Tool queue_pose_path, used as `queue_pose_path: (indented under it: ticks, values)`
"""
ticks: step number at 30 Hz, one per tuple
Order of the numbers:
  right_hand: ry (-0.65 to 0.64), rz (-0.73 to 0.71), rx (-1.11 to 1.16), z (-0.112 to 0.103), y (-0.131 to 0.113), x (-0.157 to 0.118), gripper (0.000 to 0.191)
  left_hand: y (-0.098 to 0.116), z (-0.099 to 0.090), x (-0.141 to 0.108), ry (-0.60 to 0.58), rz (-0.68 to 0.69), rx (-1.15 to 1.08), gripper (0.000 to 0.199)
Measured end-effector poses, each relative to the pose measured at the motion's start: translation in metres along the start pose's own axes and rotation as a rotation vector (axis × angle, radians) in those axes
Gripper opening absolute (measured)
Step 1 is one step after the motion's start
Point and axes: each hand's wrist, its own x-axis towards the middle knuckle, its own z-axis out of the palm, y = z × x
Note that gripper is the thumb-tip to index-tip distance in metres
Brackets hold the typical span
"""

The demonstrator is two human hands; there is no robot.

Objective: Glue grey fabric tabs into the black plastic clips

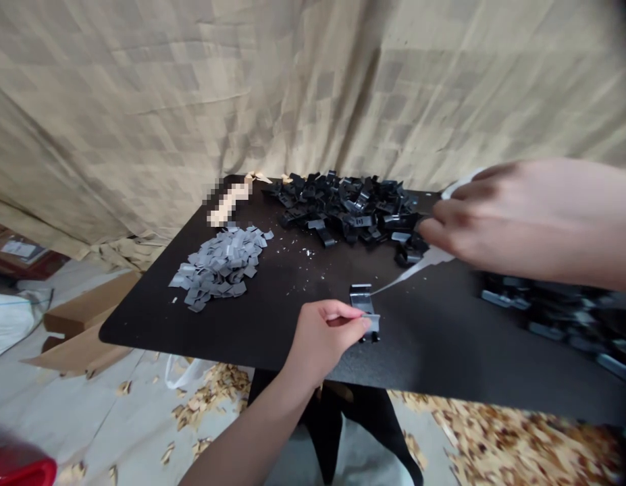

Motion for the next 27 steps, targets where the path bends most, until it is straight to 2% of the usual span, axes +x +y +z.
queue_pose_path:
  ticks: [4,9,15,21,27]
  values:
    - [-0.012,0.014,0.147,-0.003,-0.007,0.006,0.014,-0.002,0.0,0.001,-0.003,0.004,-0.011,0.009]
    - [0.086,0.012,0.318,0.0,-0.009,0.008,0.023,-0.003,0.001,0.002,0.002,0.007,-0.019,0.01]
    - [0.01,-0.008,0.191,0.0,-0.013,0.01,0.018,-0.003,0.001,0.002,0.014,-0.001,-0.014,0.01]
    - [0.074,-0.019,0.25,0.002,-0.014,0.012,0.023,-0.005,0.001,0.003,-0.009,-0.005,-0.013,0.01]
    - [0.041,-0.062,0.126,0.005,-0.011,0.01,0.019,-0.002,0.001,0.003,0.009,-0.009,0.01,0.01]
